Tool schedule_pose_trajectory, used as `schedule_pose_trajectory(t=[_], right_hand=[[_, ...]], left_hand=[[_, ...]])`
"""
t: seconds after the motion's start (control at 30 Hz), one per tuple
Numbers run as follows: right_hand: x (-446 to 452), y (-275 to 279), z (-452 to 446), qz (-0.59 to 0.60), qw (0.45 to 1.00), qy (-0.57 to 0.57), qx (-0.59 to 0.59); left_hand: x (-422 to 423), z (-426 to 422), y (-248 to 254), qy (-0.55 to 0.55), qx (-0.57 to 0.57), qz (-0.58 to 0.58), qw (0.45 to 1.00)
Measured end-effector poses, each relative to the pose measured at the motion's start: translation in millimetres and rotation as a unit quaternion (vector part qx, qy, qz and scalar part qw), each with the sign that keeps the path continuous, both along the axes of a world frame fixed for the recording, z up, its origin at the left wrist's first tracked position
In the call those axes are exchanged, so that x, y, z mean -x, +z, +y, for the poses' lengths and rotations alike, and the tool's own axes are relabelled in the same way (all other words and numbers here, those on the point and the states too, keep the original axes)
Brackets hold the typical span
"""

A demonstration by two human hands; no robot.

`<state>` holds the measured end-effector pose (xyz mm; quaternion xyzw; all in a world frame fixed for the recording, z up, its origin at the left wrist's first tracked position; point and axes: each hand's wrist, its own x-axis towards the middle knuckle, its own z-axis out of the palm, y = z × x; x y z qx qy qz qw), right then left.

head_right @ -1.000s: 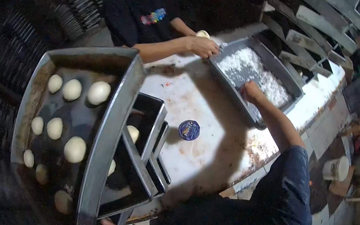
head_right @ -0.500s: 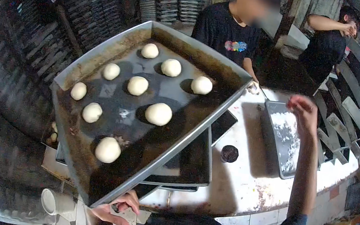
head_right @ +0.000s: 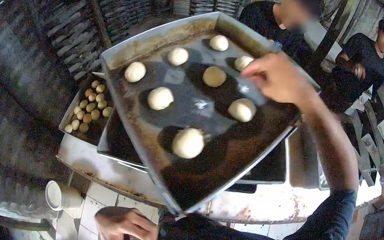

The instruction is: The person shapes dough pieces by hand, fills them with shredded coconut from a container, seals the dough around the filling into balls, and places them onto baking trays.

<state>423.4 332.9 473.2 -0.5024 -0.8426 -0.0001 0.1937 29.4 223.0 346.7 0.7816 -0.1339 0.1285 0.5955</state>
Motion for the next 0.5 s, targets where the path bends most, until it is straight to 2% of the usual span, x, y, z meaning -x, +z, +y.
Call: schedule_pose_trajectory(t=[0.07, 0.1, 0.17, 0.2, 0.23, 0.3, 0.33, 0.37, 0.4, 0.43, 0.47, 0.5], right_hand=[[1, 6, -2, 0.043, 0.998, -0.042, 0.004], [7, 6, -6, 0.055, 0.995, -0.08, -0.014], [7, 2, 1, 0.019, 0.997, -0.079, 0.012], [9, -1, 5, -0.014, 0.998, -0.066, 0.011], [9, -4, 10, -0.043, 0.991, -0.103, 0.069], [-5, -9, 23, -0.189, 0.974, -0.096, 0.081], [-34, -26, 27, -0.15, 0.982, -0.104, 0.057], [-20, -15, 27, 0.058, 0.97, -0.155, 0.178], [-58, -21, 37, 0.342, 0.896, -0.195, 0.205], [-16, 4, 12, 0.108, 0.967, -0.217, 0.082], [35, 23, -15, 0.037, 0.958, -0.28, -0.04], [30, 33, -38, -0.012, 0.959, -0.269, -0.091]], left_hand=[[43, 5, -9, 0.032, 0.027, 0.001, 0.999], [68, 13, -10, 0.042, 0.029, 0.06, 0.997], [100, 25, -7, 0.091, 0.02, 0.054, 0.994], [117, 33, -5, 0.107, -0.001, 0.094, 0.99], [130, 41, -4, 0.124, -0.006, 0.106, 0.987], [164, 52, -50, 0.149, 0.001, 0.071, 0.986], [170, 69, -44, 0.155, -0.028, 0.109, 0.981], [187, 75, -75, 0.17, 0.055, 0.196, 0.964], [184, 79, -89, 0.249, 0.247, 0.22, 0.91], [188, 102, -114, 0.28, 0.177, 0.241, 0.912], [187, 118, -121, 0.411, -0.006, 0.284, 0.866], [191, 133, -145, 0.524, -0.109, 0.213, 0.817]])
